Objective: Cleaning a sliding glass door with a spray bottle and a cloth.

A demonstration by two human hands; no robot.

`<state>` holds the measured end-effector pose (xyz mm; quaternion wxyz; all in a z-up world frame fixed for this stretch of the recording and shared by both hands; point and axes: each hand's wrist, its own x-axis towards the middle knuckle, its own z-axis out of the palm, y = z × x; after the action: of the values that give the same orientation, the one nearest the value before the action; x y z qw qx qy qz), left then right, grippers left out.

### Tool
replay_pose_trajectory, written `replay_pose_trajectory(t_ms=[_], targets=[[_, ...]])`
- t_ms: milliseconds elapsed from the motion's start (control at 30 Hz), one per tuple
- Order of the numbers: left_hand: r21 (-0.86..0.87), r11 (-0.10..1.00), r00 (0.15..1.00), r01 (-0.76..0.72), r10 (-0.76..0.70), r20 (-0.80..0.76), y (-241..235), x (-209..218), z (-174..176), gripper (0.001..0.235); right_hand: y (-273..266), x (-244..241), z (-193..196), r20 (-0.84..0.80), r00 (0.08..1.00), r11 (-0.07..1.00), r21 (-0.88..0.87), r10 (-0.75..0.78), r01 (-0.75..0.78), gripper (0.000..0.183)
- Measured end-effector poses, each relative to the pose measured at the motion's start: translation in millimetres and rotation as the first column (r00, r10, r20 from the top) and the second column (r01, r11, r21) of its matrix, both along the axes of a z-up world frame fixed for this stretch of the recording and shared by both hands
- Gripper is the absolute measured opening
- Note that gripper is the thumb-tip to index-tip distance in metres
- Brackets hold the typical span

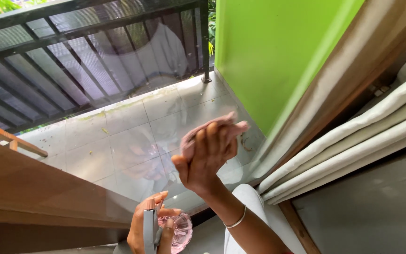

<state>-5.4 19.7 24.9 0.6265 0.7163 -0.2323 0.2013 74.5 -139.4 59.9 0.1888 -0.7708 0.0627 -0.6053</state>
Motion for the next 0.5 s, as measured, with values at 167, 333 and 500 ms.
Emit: replay_pose_trajectory(t_ms=[167,333,500], targets=[[0.027,0.999,0.999,-0.035,0.035,-0.031,6,-8,14,0.043,-5,3,-97,0.018,0.997,0.923,-0.378,0.076,-0.064,0.05],[-0.053,0.998,0.997,-0.045,0.041,-0.061,16,-14,20,0.046,-26,-8,-112,-0.108,0.994,0.961,-0.277,-0.026,-0.005,0.023],[-0.063,0.996,0.998,-0.06,0.059,-0.015,33,-10,21,0.044,-18,-21,-22,-0.05,0.999,0.999,-0.029,0.023,-0.024,0.035]])
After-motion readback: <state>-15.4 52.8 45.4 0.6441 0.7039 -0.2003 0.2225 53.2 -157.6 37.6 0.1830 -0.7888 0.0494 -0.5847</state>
